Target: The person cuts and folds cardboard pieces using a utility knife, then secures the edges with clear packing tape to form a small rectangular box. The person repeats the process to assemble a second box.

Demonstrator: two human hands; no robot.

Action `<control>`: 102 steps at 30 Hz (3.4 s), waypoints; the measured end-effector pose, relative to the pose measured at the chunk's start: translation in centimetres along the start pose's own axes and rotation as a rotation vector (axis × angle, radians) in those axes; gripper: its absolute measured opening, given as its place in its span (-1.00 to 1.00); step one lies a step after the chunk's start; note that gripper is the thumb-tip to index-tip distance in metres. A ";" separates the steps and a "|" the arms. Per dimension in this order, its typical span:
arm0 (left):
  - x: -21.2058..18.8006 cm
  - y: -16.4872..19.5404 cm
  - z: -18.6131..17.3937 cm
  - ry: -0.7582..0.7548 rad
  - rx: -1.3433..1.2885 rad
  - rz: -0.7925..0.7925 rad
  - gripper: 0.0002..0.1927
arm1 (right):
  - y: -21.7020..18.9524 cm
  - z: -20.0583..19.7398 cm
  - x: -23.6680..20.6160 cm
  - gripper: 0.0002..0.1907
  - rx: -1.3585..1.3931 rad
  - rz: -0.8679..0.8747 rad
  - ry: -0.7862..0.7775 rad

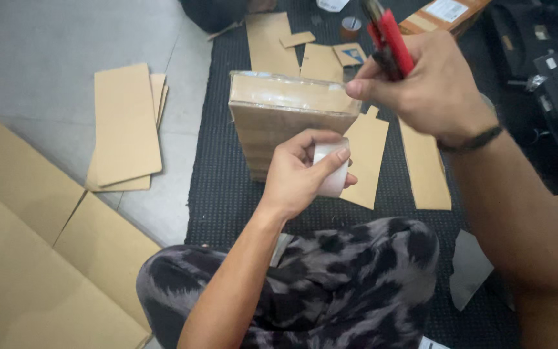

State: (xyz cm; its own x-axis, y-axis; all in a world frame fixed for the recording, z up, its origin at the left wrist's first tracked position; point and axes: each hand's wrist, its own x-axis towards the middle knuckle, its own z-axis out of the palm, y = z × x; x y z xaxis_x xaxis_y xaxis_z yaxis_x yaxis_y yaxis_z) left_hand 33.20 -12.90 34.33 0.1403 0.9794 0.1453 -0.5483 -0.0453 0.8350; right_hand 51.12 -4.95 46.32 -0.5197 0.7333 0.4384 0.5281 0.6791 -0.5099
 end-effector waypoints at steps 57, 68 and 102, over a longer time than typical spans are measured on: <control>-1.6 2.9 -4.3 0.439 0.419 0.015 -0.65 | 9.0 1.8 -6.2 -0.75 0.079 0.257 -0.238; 0.5 7.0 -11.1 0.430 0.302 0.778 -0.47 | 3.9 15.4 -7.6 -0.40 0.629 0.063 0.443; 7.0 -16.0 -6.3 0.297 1.328 0.669 0.16 | 15.9 6.8 -8.5 -0.53 1.101 0.598 0.596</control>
State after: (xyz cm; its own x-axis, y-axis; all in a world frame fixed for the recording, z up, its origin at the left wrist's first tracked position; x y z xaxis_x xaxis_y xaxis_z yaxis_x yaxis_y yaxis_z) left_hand 37.76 -4.07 18.69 -0.0809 0.7030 0.7065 0.6993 -0.4651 0.5428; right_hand 59.43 -0.60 29.44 0.1045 0.9931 0.0535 -0.3745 0.0891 -0.9229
